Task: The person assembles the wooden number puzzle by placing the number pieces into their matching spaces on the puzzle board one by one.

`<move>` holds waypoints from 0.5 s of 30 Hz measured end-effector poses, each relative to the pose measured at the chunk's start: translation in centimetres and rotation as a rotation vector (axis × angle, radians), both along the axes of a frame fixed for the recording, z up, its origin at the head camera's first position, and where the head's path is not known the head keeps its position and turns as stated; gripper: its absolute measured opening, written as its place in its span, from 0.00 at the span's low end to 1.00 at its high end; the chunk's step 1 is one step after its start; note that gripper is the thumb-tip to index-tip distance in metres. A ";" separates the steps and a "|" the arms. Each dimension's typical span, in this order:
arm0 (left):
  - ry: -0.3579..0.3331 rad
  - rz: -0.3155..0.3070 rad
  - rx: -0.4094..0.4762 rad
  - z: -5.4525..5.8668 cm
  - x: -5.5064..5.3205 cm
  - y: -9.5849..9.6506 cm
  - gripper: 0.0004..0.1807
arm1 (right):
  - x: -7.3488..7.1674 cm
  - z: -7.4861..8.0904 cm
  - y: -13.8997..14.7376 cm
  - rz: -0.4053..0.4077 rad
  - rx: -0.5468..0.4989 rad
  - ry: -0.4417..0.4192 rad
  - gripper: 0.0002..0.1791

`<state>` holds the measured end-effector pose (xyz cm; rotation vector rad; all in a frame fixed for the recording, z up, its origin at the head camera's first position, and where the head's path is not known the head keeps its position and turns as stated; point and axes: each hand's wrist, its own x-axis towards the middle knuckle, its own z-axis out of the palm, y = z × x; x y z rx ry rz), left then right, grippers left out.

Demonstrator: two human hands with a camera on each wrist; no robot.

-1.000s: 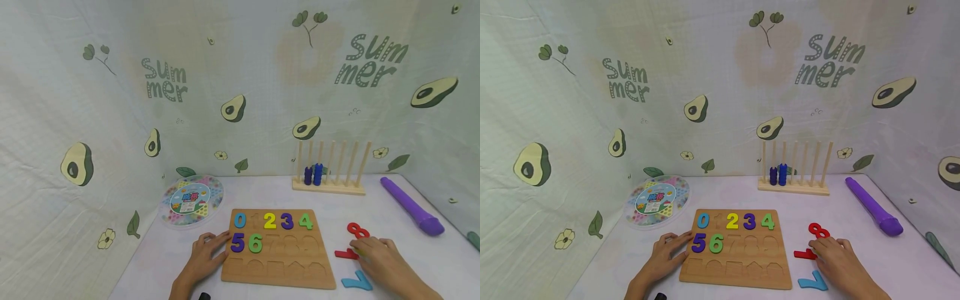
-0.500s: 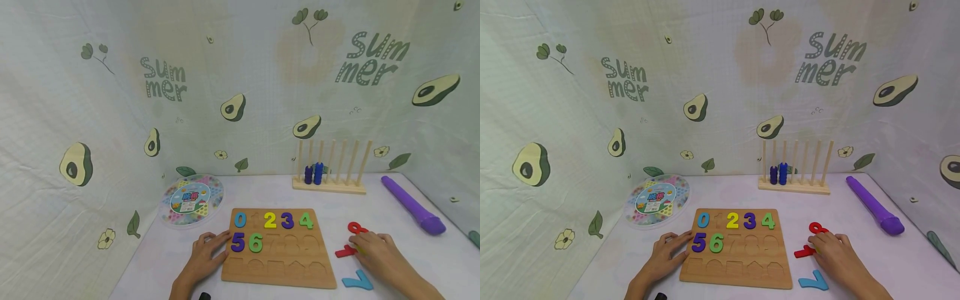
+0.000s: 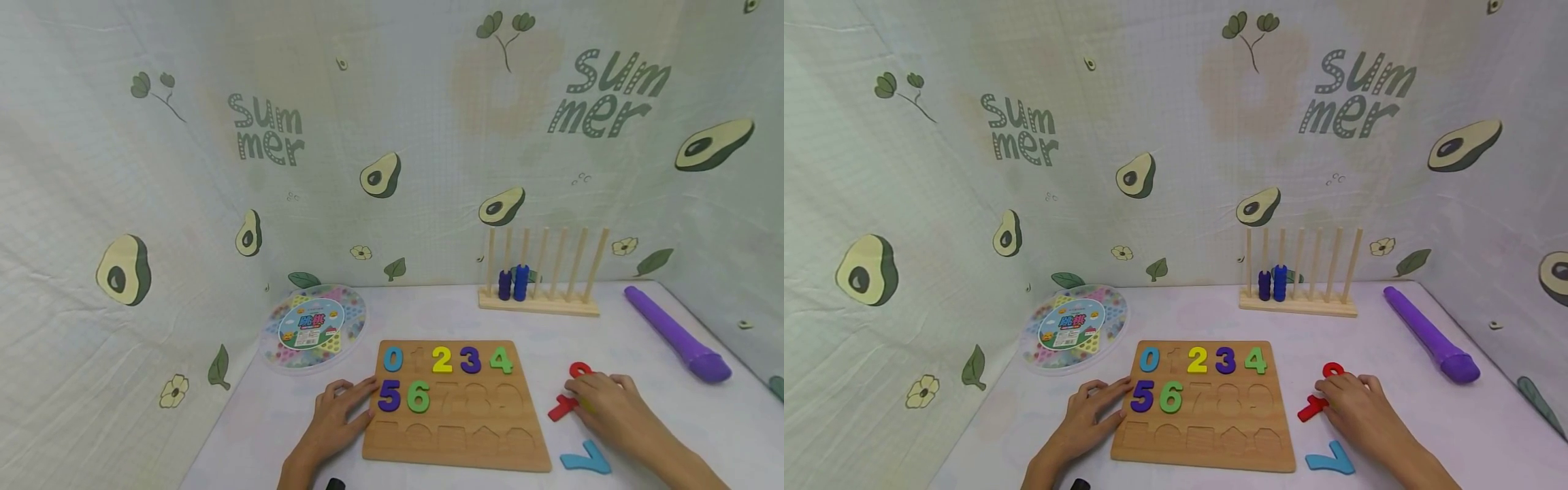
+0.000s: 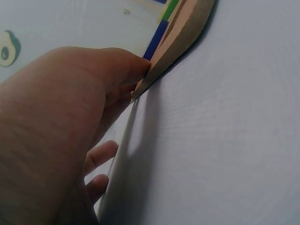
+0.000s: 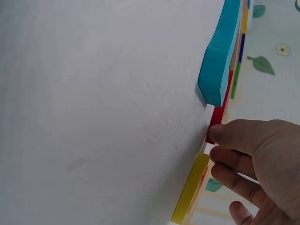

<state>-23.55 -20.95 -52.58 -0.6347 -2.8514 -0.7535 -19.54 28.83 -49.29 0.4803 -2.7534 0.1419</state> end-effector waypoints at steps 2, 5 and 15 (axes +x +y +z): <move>-0.003 -0.002 0.003 0.0 0.0 0.0 0.26 | -0.2 0.0 -0.1 0.001 -0.002 -0.005 0.19; -0.004 -0.006 0.009 -0.1 0.1 -0.1 0.26 | -0.4 -0.1 -0.1 0.005 -0.005 0.001 0.19; -0.001 -0.004 0.010 0.1 0.0 0.0 0.26 | -1.1 0.0 -0.3 0.034 0.001 0.023 0.18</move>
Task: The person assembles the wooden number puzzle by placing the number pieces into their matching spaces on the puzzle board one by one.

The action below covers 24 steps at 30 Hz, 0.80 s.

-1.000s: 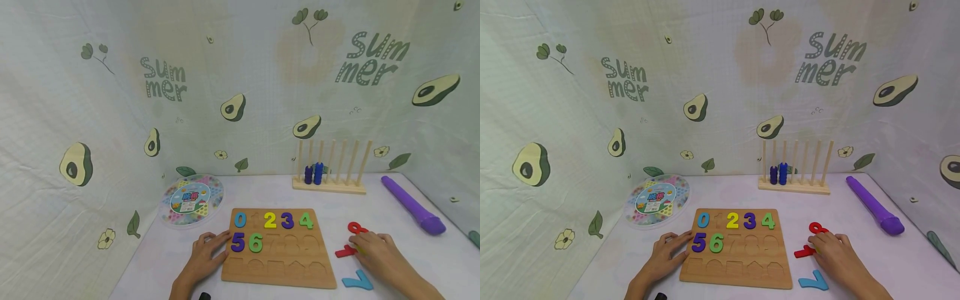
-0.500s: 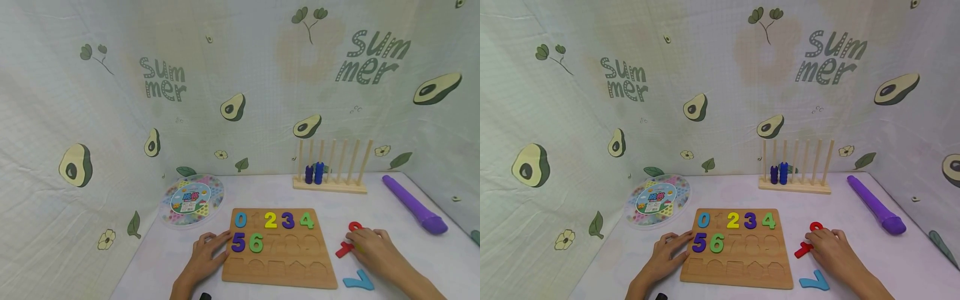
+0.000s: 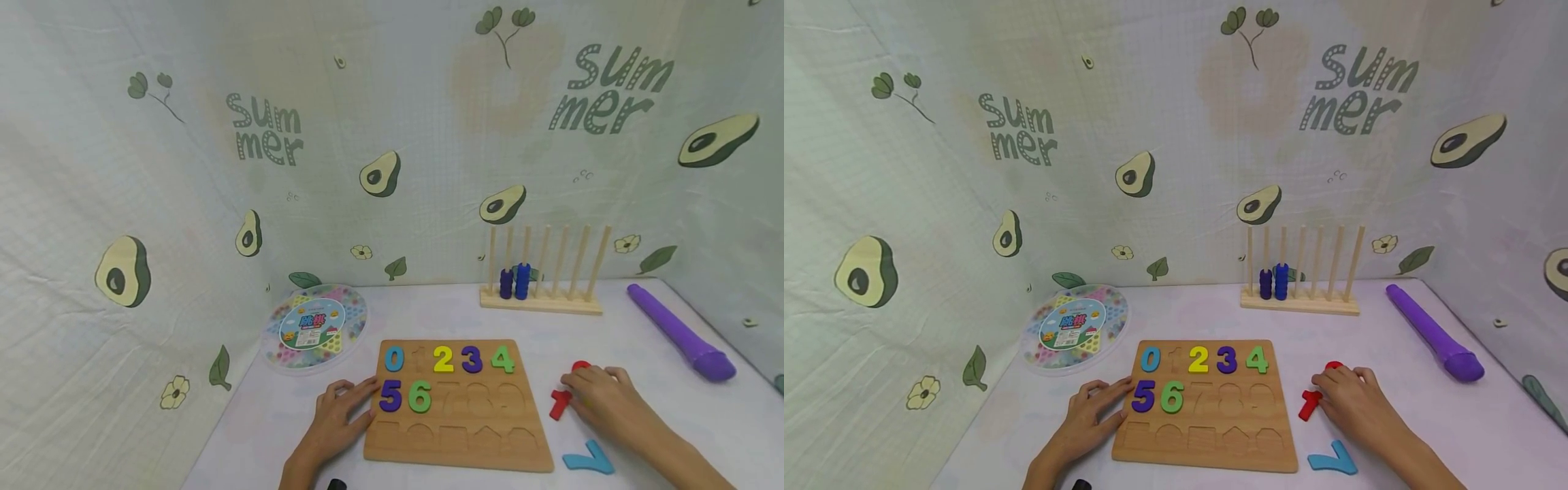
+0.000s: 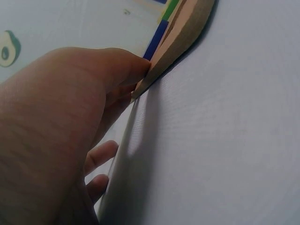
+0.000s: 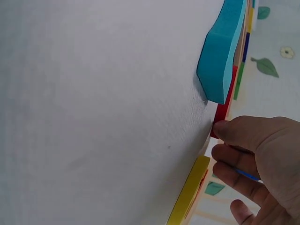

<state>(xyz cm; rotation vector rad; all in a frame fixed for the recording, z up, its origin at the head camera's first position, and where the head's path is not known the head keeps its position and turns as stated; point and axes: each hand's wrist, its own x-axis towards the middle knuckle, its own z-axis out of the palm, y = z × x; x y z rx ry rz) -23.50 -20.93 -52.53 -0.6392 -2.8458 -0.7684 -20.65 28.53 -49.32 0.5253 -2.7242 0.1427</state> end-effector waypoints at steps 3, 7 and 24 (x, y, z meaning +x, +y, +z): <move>0.007 0.001 0.003 0.0 0.1 0.0 0.26 | -0.2 0.1 0.0 0.007 0.005 -0.009 0.18; 0.029 0.000 0.002 -0.2 0.0 0.0 0.26 | -0.5 0.3 -0.1 0.006 0.007 -0.017 0.18; 0.025 -0.010 0.002 -0.3 0.0 0.0 0.25 | -1.1 0.2 -0.6 0.017 -0.004 -0.037 0.17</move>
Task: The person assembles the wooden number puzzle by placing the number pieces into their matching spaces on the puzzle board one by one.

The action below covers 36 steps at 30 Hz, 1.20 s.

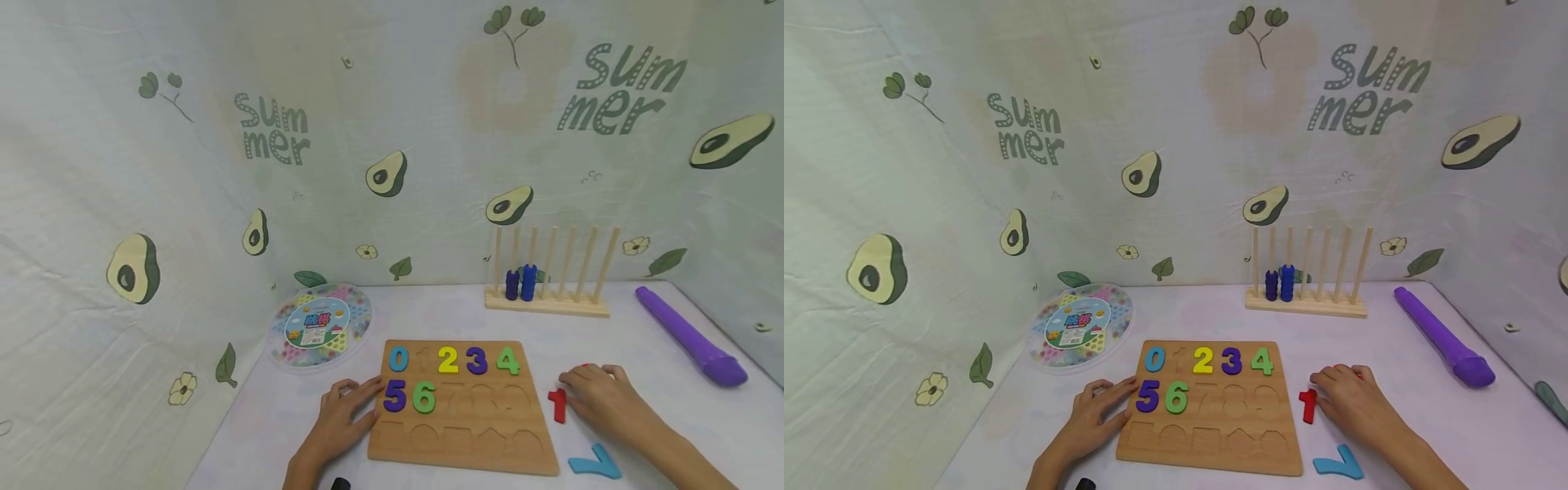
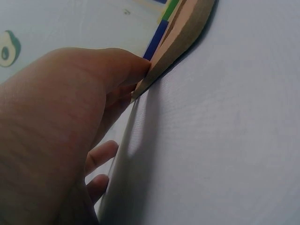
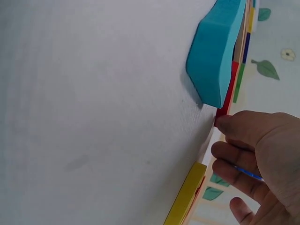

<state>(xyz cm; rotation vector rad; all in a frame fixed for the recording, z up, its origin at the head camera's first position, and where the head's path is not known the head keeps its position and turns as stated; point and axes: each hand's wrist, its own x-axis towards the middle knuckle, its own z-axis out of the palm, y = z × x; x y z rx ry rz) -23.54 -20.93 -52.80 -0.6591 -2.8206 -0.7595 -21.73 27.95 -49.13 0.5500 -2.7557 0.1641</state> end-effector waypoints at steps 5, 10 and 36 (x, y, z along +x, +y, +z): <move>-0.025 -0.004 -0.002 0.1 -0.1 -0.1 0.26 | -0.2 -0.1 -0.1 0.017 -0.009 0.025 0.17; -0.046 0.003 -0.011 0.3 0.0 0.0 0.26 | -0.3 -0.2 -0.1 0.032 -0.010 0.036 0.17; -0.051 0.004 -0.012 0.3 -0.1 0.0 0.26 | 0.8 0.4 -0.2 0.104 -0.254 -0.127 0.25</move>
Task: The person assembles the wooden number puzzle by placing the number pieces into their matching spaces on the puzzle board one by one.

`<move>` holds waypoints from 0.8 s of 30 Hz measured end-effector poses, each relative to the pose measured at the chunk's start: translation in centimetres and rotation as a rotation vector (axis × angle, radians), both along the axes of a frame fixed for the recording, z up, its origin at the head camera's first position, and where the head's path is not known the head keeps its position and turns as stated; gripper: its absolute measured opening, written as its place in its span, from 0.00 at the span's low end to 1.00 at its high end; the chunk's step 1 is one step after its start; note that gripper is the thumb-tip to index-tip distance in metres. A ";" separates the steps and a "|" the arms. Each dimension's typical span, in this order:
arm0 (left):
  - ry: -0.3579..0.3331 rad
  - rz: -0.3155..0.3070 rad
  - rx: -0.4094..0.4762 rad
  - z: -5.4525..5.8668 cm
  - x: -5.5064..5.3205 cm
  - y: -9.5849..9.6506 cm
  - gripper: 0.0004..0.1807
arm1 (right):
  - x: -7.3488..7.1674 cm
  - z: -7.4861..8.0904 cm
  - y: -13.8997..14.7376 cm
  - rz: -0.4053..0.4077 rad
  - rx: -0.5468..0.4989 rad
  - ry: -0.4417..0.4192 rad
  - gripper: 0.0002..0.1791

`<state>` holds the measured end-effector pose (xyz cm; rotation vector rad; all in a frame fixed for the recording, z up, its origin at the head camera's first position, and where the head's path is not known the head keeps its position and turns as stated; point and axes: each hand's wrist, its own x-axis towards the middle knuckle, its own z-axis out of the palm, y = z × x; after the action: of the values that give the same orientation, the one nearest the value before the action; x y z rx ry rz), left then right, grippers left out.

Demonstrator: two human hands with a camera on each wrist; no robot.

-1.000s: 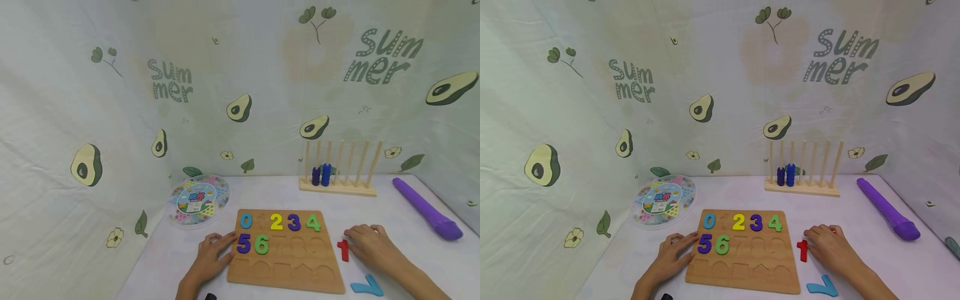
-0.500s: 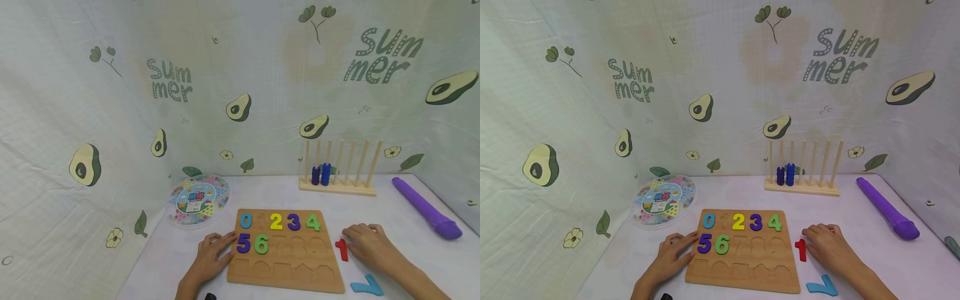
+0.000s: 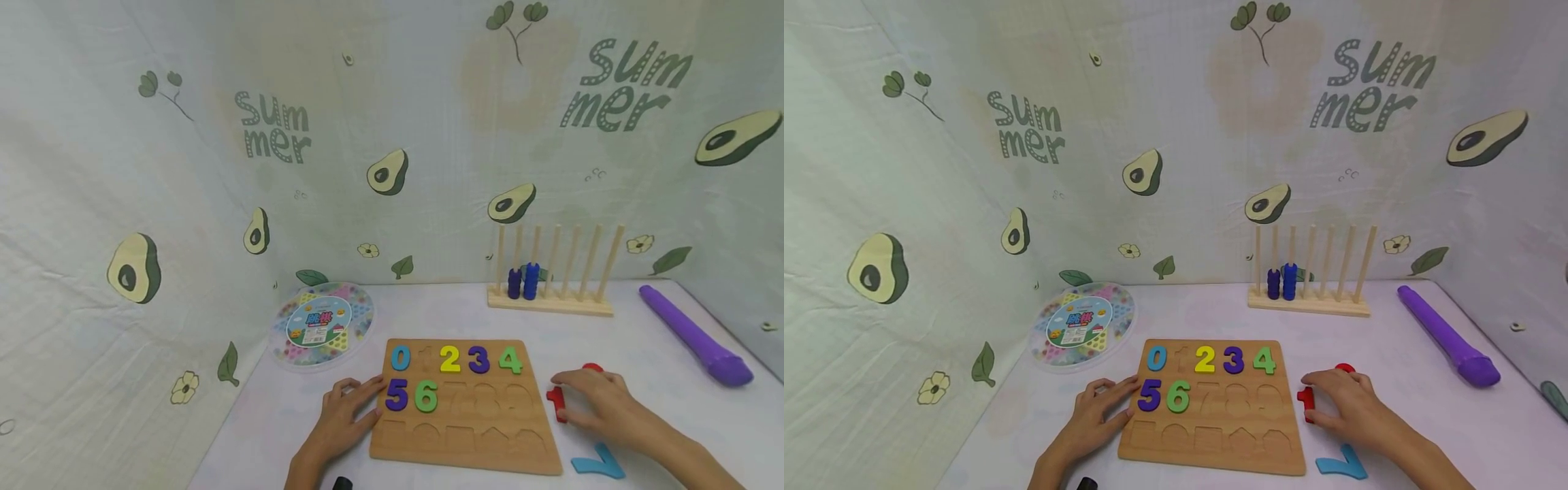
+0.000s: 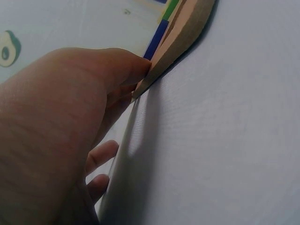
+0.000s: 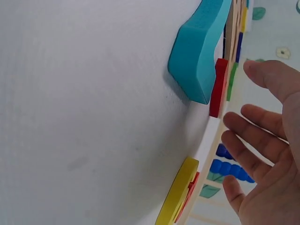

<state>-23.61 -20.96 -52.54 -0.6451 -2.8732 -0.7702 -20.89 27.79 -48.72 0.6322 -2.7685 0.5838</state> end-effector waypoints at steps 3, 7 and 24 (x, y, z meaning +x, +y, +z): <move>0.000 0.002 -0.001 0.0 0.0 0.0 0.26 | 0.1 0.1 -0.1 0.026 0.005 -0.001 0.26; -0.003 0.005 0.002 0.0 0.0 0.0 0.26 | 0.1 0.2 -0.1 0.051 0.007 -0.076 0.28; -0.010 0.006 0.003 0.2 0.1 0.1 0.26 | 0.2 -0.4 0.3 0.038 0.026 -0.113 0.31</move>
<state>-23.51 -20.87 -52.33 -0.6336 -2.8812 -0.7785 -20.64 28.12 -49.17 0.6782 -2.8794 0.6110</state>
